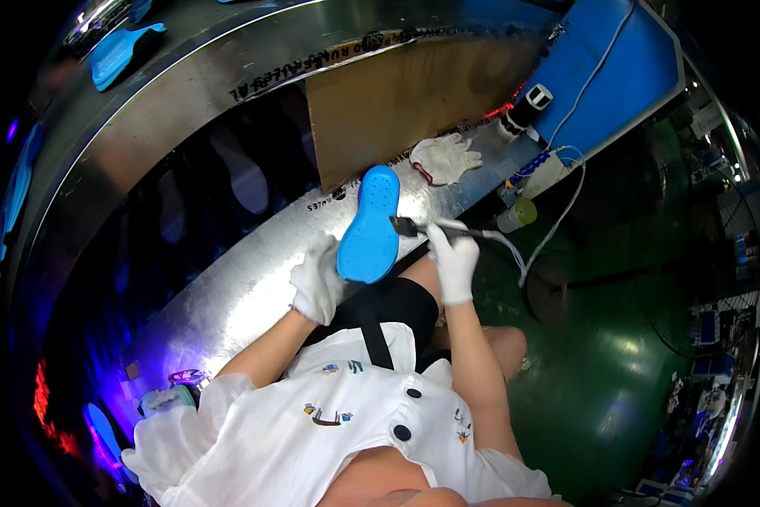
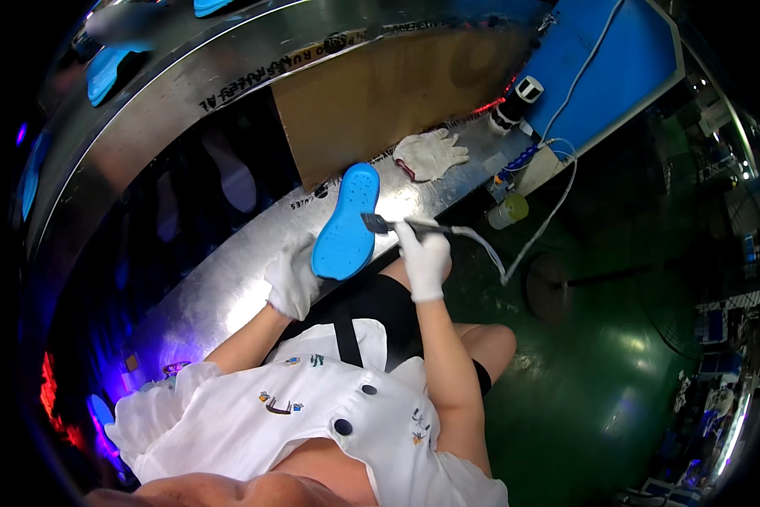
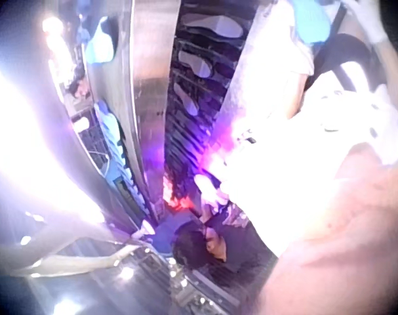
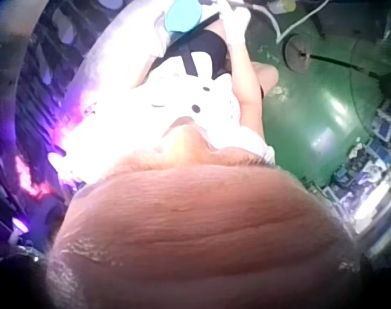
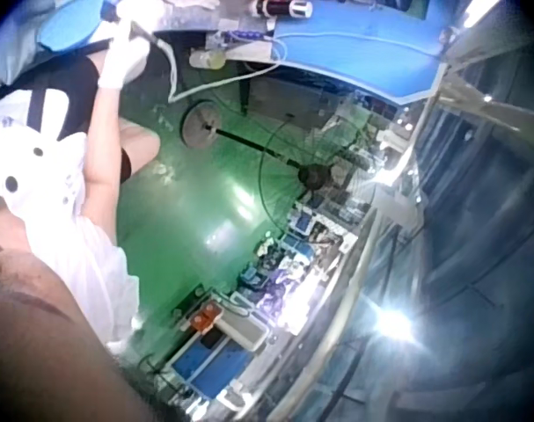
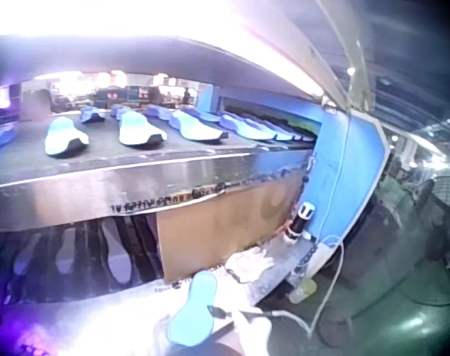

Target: The person sits on the factory floor and uses a handheld tool to trim excess material from the edges of blue shoe soles. They pick up each sole from a nearby conveyor belt, scrape the edges, and place the finished sole back on the belt.

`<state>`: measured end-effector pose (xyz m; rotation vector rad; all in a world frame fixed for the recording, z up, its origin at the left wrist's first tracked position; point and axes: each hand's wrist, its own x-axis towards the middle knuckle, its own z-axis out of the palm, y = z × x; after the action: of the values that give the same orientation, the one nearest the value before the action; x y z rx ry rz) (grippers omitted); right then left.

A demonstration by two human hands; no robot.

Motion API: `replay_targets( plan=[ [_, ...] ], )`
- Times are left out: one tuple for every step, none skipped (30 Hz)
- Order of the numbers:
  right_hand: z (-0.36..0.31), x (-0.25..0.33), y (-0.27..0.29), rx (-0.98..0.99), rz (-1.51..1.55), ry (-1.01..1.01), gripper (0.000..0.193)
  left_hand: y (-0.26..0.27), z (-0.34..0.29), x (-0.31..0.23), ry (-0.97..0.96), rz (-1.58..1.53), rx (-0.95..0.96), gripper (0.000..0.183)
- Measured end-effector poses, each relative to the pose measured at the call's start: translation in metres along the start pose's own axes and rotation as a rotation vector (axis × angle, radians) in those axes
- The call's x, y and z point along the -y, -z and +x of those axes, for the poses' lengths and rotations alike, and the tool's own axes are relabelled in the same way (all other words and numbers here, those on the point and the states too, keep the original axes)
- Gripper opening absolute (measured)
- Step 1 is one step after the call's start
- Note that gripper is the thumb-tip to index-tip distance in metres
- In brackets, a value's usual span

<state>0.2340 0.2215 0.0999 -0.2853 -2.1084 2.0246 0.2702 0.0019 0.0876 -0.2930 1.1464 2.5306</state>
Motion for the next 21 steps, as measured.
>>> replay_targets(
  plan=[
    [0.017,-0.005,-0.011,0.004,-0.092,0.078,0.019,0.015,0.020,0.009,0.007,0.005,0.002,0.065],
    [0.028,-0.010,-0.022,0.014,-0.185,0.157,0.022,0.045,0.049,0.033,0.172,-0.360,0.386,0.073],
    [0.026,0.000,-0.035,0.005,-0.438,0.184,0.029,0.064,0.064,0.048,0.329,-0.731,0.758,0.081],
    [0.023,0.011,-0.043,-0.016,-0.694,0.212,0.037,0.059,0.065,0.050,0.335,-0.732,0.756,0.081],
    [0.022,0.001,-0.046,0.047,-0.799,0.254,0.032,0.049,0.069,0.056,0.318,-0.725,0.775,0.086],
    [0.015,-0.016,-0.046,0.053,-0.812,0.303,0.023,0.039,0.072,0.061,0.301,-0.718,0.794,0.090],
    [0.002,-0.018,-0.048,0.082,-0.756,0.409,0.018,0.028,0.067,0.057,0.299,-0.730,0.779,0.090],
    [-0.013,-0.017,-0.047,0.110,-0.696,0.513,0.015,0.017,0.061,0.051,0.288,-0.613,0.517,0.087],
    [-0.030,-0.005,-0.042,0.161,-0.719,0.527,0.013,0.003,0.053,0.041,0.274,-0.500,0.258,0.085],
    [-0.046,0.013,-0.035,0.211,-0.735,0.544,0.012,-0.005,0.046,0.033,0.258,-0.378,-0.001,0.082],
    [-0.056,0.035,-0.028,0.331,-0.657,0.473,0.013,-0.006,0.041,0.030,0.195,-0.384,0.014,0.078],
    [-0.063,0.031,-0.022,0.293,-0.465,0.393,0.016,-0.014,0.035,0.023,0.190,-0.388,0.001,0.078],
    [-0.059,0.037,-0.020,0.272,-0.351,0.299,0.017,-0.023,0.026,0.016,0.223,-0.421,0.022,0.076],
    [-0.049,0.047,-0.019,0.254,-0.238,0.205,0.019,-0.026,0.020,0.014,0.254,-0.456,0.041,0.075],
    [-0.037,0.053,-0.022,0.143,-0.454,0.431,0.017,-0.018,0.017,0.019,0.252,-0.599,0.382,0.074],
    [-0.025,0.056,-0.027,0.020,-0.660,0.667,0.016,-0.026,0.018,0.016,0.306,-0.598,0.322,0.072],
    [-0.028,0.057,-0.030,0.050,-0.548,0.709,0.017,-0.032,0.022,0.026,0.315,-0.735,0.284,0.070],
    [-0.032,0.062,-0.033,0.060,-0.587,0.856,0.020,-0.035,0.030,0.032,0.300,-0.864,0.246,0.068],
    [-0.038,0.063,-0.031,0.160,-0.489,0.759,0.020,-0.040,0.031,0.032,0.188,-0.728,0.164,0.067],
    [-0.043,0.063,-0.028,0.262,-0.397,0.655,0.020,-0.043,0.028,0.031,0.085,-0.595,0.076,0.066],
    [-0.041,0.063,-0.026,0.171,-0.340,0.637,0.018,-0.040,0.027,0.027,0.151,-0.541,0.110,0.073]
  ],
)
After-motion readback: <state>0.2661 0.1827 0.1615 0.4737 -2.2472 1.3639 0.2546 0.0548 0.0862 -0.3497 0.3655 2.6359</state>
